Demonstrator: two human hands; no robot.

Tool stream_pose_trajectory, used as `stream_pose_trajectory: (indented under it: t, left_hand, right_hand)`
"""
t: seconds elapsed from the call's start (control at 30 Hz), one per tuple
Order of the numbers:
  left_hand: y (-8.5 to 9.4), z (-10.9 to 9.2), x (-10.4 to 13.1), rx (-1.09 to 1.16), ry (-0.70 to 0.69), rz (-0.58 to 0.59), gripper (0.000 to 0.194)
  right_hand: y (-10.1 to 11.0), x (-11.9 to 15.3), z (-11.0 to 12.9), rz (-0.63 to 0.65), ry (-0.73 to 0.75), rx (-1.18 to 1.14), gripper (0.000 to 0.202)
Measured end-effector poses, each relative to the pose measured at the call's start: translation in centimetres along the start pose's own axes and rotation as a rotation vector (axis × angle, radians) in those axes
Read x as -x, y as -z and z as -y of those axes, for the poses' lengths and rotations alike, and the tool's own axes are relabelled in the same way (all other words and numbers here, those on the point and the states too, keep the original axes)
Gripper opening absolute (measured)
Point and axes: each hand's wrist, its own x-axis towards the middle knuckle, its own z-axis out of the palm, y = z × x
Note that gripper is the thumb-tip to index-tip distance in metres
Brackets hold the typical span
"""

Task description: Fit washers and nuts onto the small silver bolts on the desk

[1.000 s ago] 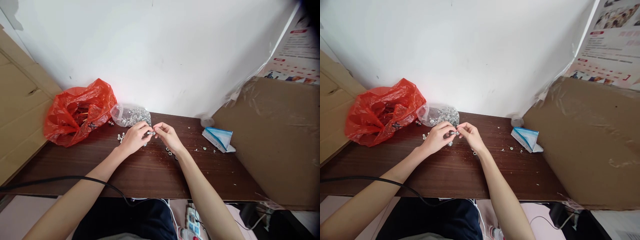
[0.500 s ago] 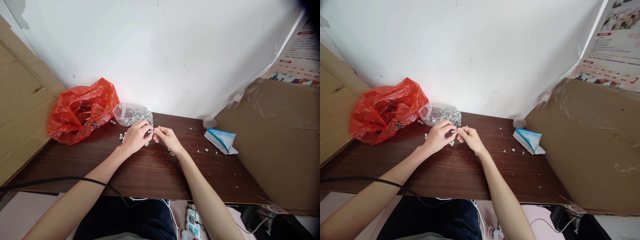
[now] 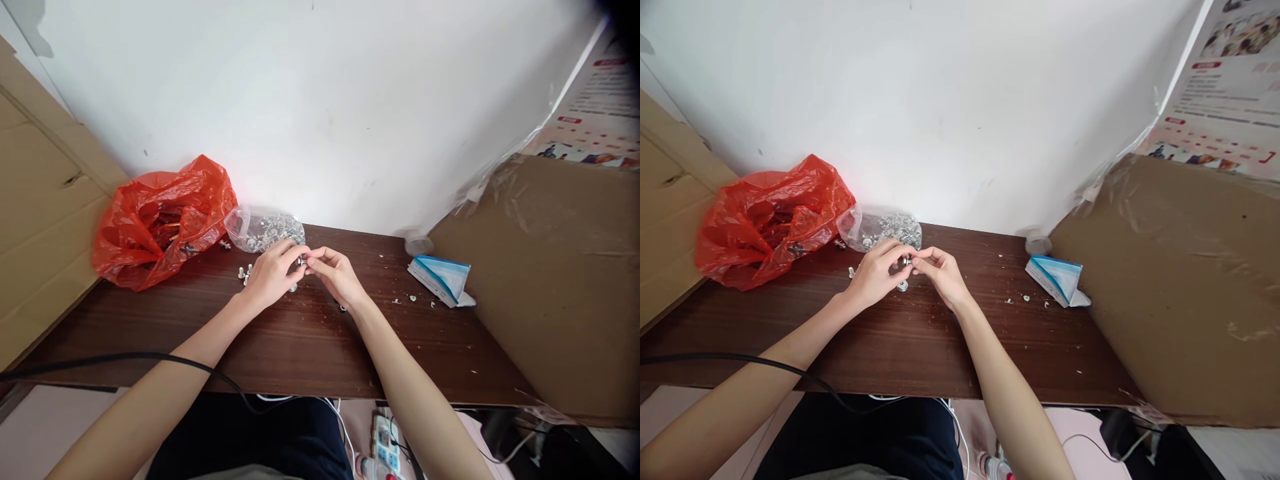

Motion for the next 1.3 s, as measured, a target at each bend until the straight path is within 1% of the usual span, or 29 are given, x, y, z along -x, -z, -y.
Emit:
stream_pose_trajectory:
  t: [0.1, 0.2, 0.37, 0.47, 0.53, 0.6, 0.73, 0.9, 1.17, 1.3]
  left_hand:
    - [-0.1, -0.3, 0.0, 0.035, 0.001, 0.0, 0.017]
    - [-0.2, -0.3, 0.0, 0.046, -0.007, 0.0, 0.014]
    - [-0.5, 0.3, 0.2, 0.049, -0.032, -0.027, 0.01]
    - [-0.6, 0.6, 0.2, 0.035, -0.055, -0.053, 0.009]
    - [-0.5, 0.7, 0.1, 0.029, -0.06, -0.07, 0.009]
    - [-0.5, 0.7, 0.0, 0.031, -0.053, -0.081, 0.009]
    - [-0.4, 0.6, 0.0, 0.031, -0.029, -0.088, 0.008]
    - [-0.3, 0.3, 0.0, 0.022, 0.01, -0.088, 0.007]
    - [-0.3, 0.1, -0.1, -0.028, 0.05, -0.034, 0.005]
    - [-0.5, 0.1, 0.0, -0.038, 0.053, -0.002, 0.01]
  right_hand:
    - [-0.4, -0.2, -0.3, -0.067, -0.006, -0.145, 0.02]
    - [-0.6, -0.3, -0.6, -0.111, -0.016, -0.231, 0.024]
    - [-0.6, -0.4, -1.0, -0.114, -0.008, -0.21, 0.027]
    - [-0.4, -0.4, -1.2, -0.08, -0.093, -0.158, 0.027]
    - [-0.3, -0.3, -1.2, -0.014, -0.164, -0.122, 0.027]
    - [-0.2, -0.3, -1.2, 0.037, -0.178, -0.105, 0.029]
    - [-0.3, -0.1, -0.8, 0.009, -0.093, -0.09, 0.02]
    - [-0.3, 0.0, -0.5, 0.002, -0.059, -0.083, 0.021]
    - [-0.2, -0.2, -0.9, -0.043, 0.023, -0.091, 0.02]
    - [-0.2, -0.2, -0.6, -0.01, 0.091, -0.083, 0.016]
